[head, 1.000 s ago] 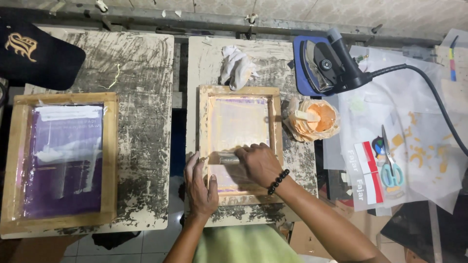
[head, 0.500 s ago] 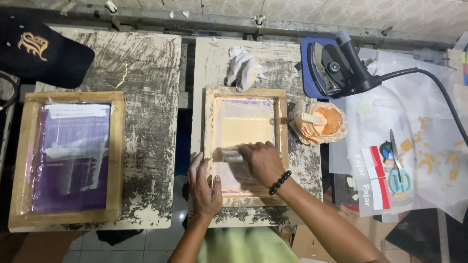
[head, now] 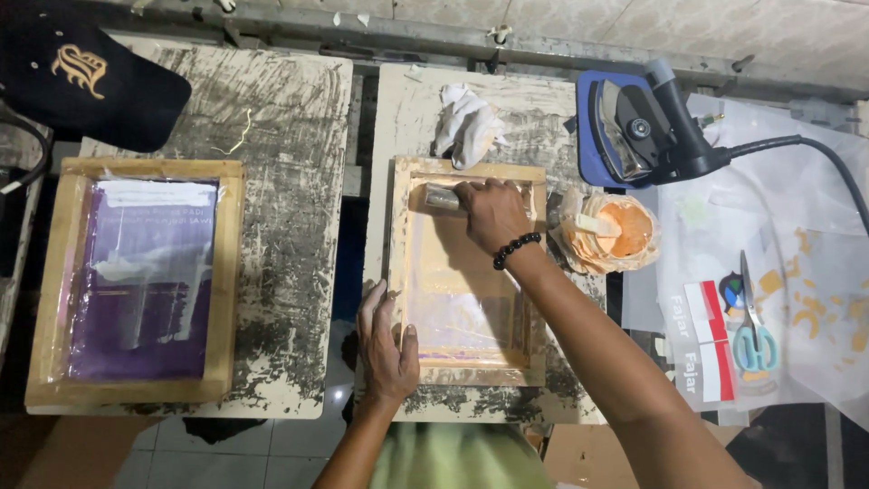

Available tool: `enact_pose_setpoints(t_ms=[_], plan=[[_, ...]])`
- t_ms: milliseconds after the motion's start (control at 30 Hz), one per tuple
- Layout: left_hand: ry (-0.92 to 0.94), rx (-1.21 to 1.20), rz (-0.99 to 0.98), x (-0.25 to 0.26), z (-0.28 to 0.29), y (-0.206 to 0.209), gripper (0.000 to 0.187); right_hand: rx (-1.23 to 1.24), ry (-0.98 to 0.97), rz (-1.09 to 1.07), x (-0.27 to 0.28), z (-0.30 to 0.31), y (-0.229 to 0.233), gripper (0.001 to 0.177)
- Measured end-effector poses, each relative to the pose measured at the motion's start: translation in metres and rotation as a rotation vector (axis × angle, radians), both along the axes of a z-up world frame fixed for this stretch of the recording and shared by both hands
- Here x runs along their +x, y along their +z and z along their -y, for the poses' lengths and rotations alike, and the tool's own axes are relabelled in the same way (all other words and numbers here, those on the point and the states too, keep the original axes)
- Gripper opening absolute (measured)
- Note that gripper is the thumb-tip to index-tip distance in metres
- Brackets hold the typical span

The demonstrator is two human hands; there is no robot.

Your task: The person uses a squeegee to spread orange ink across a screen printing frame placed over a purple garment. They repeatedly pull the ink across the mesh to ensure even coverage, occasionally lifting the squeegee to check the application.

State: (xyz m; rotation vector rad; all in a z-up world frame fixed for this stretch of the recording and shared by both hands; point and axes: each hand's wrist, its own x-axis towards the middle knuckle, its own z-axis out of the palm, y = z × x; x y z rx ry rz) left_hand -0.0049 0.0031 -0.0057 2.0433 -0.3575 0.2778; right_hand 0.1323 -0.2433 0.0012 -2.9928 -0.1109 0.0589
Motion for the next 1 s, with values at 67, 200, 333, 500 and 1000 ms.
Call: enact_pose_setpoints(t_ms=[67, 200, 333, 500, 1000], plan=[[0.001, 0.021, -0.104, 0.004, 0.001, 0.002, 0.041, -0.103, 0.115, 0.089, -0.009, 0.003, -0.004, 0.006], [0.006, 0.023, -0.084, 0.002, 0.001, 0.009, 0.040, 0.025, 0.148, 0.035, -0.056, -0.022, 0.017, 0.008], [0.020, -0.017, -0.107, 0.001, -0.001, 0.006, 0.045, 0.053, 0.226, 0.015, -0.102, -0.043, 0.034, 0.010], [0.018, -0.045, -0.084, -0.001, 0.000, 0.007, 0.043, 0.123, 0.218, -0.069, -0.138, -0.040, 0.051, 0.013], [0.034, -0.043, -0.130, 0.002, 0.000, 0.002, 0.042, -0.023, 0.050, 0.105, -0.101, -0.040, 0.010, 0.028]])
